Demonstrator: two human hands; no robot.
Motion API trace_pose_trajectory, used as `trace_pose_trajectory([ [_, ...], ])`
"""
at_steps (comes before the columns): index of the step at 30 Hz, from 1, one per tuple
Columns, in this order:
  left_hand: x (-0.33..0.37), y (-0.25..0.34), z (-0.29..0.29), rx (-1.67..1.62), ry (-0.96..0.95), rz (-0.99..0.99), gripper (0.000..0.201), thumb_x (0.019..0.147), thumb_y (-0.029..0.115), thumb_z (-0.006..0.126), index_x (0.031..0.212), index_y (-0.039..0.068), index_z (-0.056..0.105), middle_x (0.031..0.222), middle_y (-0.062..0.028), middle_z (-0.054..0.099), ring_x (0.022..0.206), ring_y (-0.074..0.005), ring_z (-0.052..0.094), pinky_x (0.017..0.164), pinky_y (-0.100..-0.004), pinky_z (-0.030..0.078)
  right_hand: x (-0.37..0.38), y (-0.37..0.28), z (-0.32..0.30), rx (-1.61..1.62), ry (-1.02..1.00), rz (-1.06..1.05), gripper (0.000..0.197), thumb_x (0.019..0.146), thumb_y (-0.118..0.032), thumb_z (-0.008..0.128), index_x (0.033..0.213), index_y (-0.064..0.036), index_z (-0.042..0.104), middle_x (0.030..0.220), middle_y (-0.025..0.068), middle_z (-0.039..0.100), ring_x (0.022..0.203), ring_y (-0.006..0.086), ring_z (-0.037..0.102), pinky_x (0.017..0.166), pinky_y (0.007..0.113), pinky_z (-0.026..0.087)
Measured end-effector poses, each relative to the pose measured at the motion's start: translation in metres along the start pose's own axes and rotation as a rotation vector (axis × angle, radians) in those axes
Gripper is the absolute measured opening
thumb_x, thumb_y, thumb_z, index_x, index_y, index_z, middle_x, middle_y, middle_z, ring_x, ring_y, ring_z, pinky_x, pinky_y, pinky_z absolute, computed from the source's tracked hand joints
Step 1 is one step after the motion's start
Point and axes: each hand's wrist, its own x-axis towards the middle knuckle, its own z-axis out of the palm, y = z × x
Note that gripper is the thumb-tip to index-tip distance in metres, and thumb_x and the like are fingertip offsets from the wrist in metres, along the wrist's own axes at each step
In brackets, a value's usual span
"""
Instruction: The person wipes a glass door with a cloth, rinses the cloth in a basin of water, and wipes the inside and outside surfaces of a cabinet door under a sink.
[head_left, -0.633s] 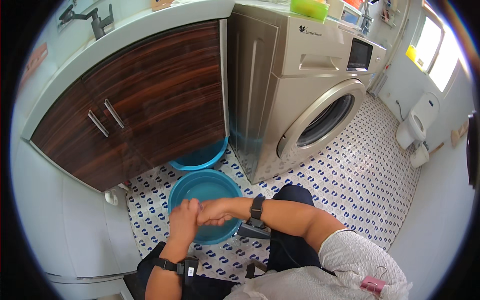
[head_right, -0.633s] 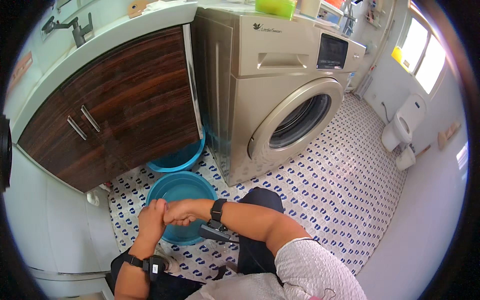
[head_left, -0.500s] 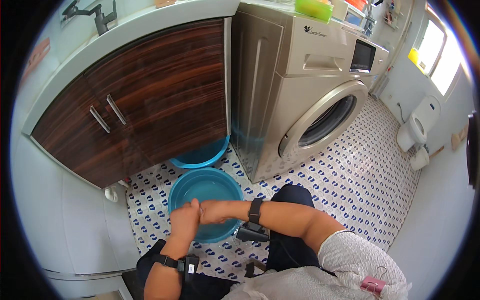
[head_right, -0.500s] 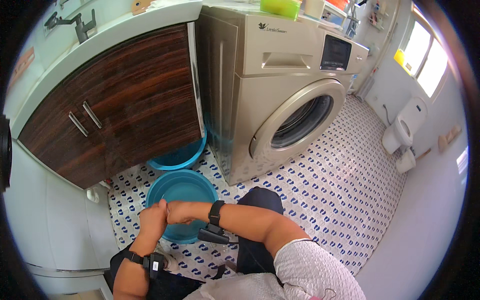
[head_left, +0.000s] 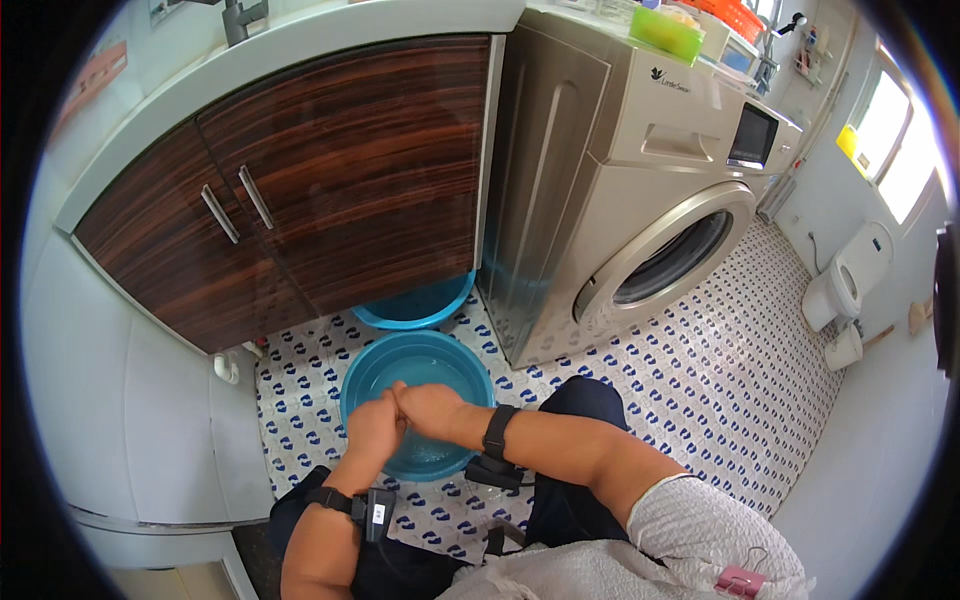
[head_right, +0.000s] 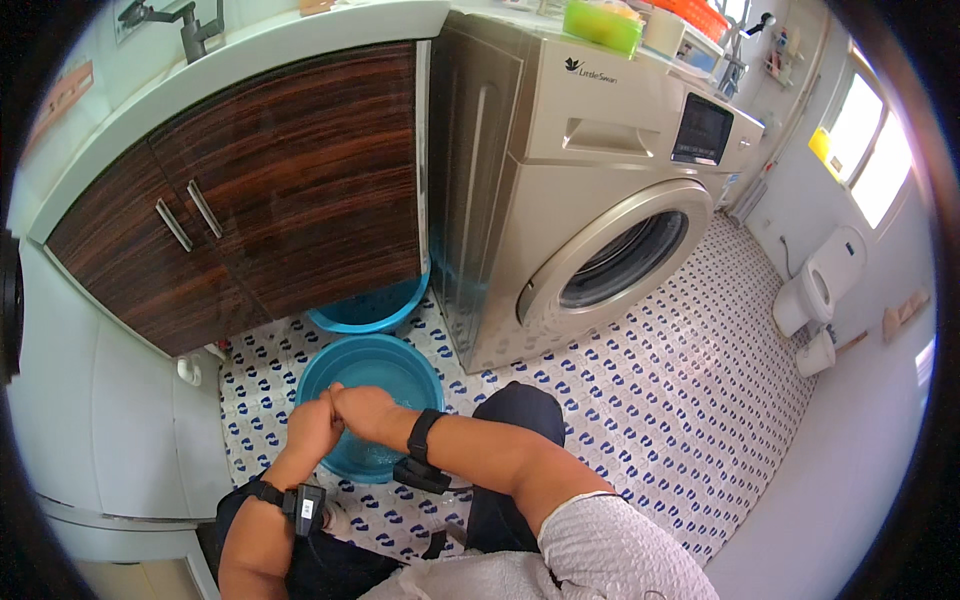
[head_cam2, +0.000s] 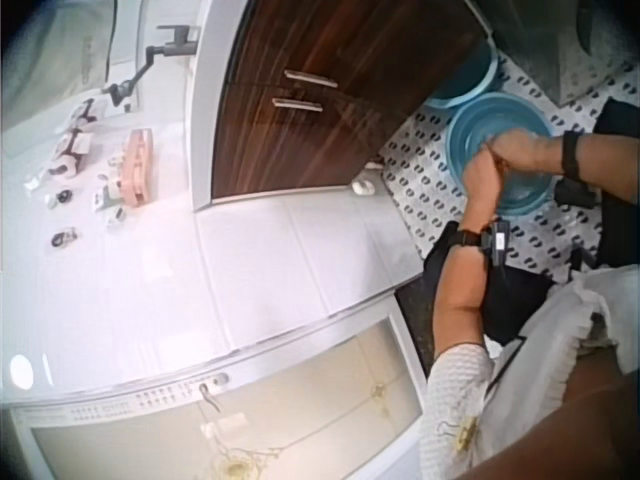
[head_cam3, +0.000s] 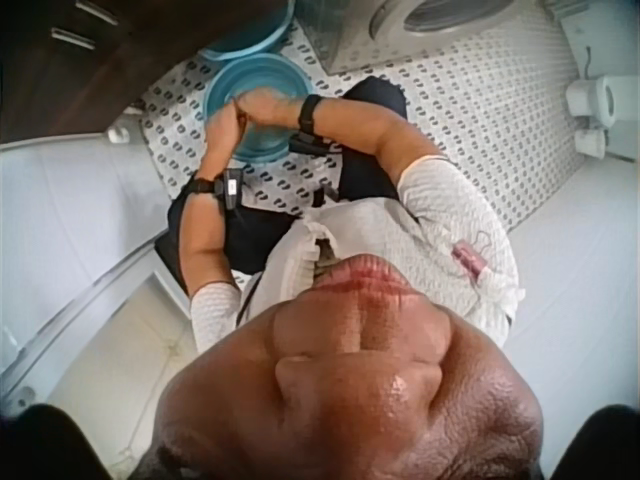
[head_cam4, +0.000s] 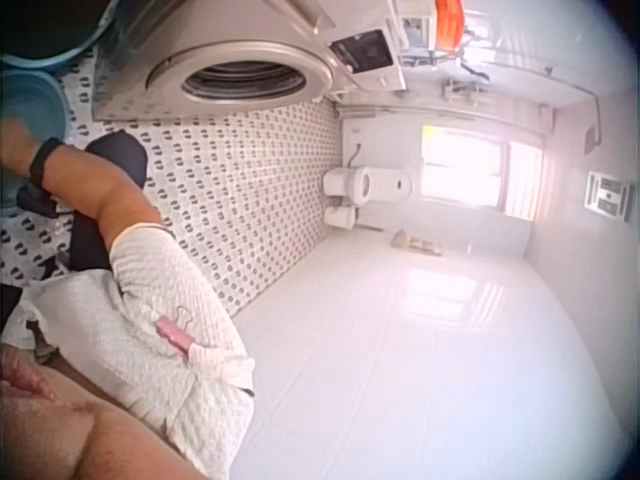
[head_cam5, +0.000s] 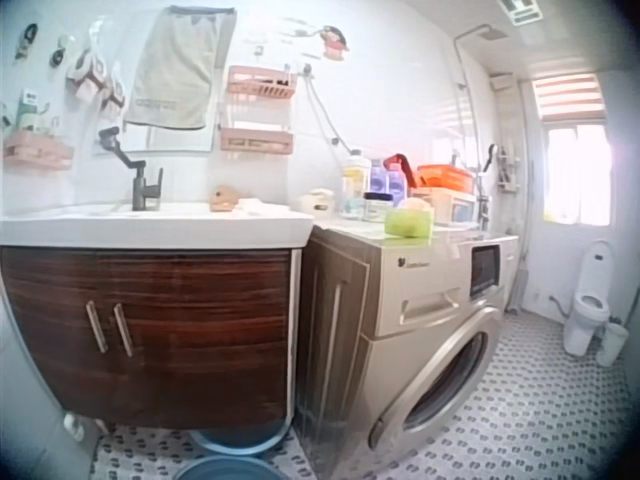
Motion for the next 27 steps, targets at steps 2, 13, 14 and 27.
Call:
trace_pose_trajectory([
  [2, 0.002, 0.0, 0.0, -0.07, -0.02, -0.037, 0.02, 0.075, 0.014, 0.063, 0.09, 0.003, 0.057, 0.071, -0.0174, 0.064, 0.068, -0.0371, 0.063, 0.061, -0.0469, 0.049, 0.002, 0.002, 0.003, -0.023, 0.024, -0.031, 0.021, 0.087, -0.011, 0.047, 0.103, 0.0023, 0.047, 0.09, 0.0217, 0.065, 0.081, 0.0392, 0.064, 0.067, 0.046, 0.052],
  [13, 0.006, 0.008, -0.019, -0.332, -0.094, -0.105, 0.026, 0.071, 0.01, 0.063, 0.096, 0.009, 0.057, 0.086, -0.0174, 0.065, 0.083, -0.0379, 0.062, 0.071, -0.0439, 0.049, 0.004, 0.01, 0.007, -0.079, 0.148, -0.141, 0.017, 0.085, -0.015, 0.05, 0.097, -0.0035, 0.049, 0.091, 0.0188, 0.064, 0.082, 0.0373, 0.064, 0.067, 0.044, 0.052],
  [14, 0.004, 0.007, -0.02, -0.392, -0.054, -0.089, 0.029, 0.07, 0.01, 0.064, 0.098, 0.01, 0.057, 0.087, -0.0178, 0.065, 0.083, -0.0384, 0.061, 0.071, -0.0434, 0.049, 0.004, 0.01, 0.006, -0.095, 0.145, -0.154, 0.016, 0.084, -0.016, 0.05, 0.096, -0.0049, 0.051, 0.092, 0.0185, 0.064, 0.082, 0.0369, 0.064, 0.067, 0.044, 0.052],
  [27, 0.013, -0.007, -0.006, -0.61, 0.029, -0.103, 0.052, 0.071, 0.009, 0.068, 0.12, 0.007, 0.051, 0.112, -0.0202, 0.06, 0.099, -0.0364, 0.06, 0.082, -0.0385, 0.049, 0.007, 0.013, -0.005, -0.034, 0.246, -0.131, 0.049, 0.076, -0.011, 0.063, 0.12, -0.0099, 0.043, 0.1, 0.0177, 0.062, 0.086, 0.0361, 0.064, 0.07, 0.042, 0.052],
])
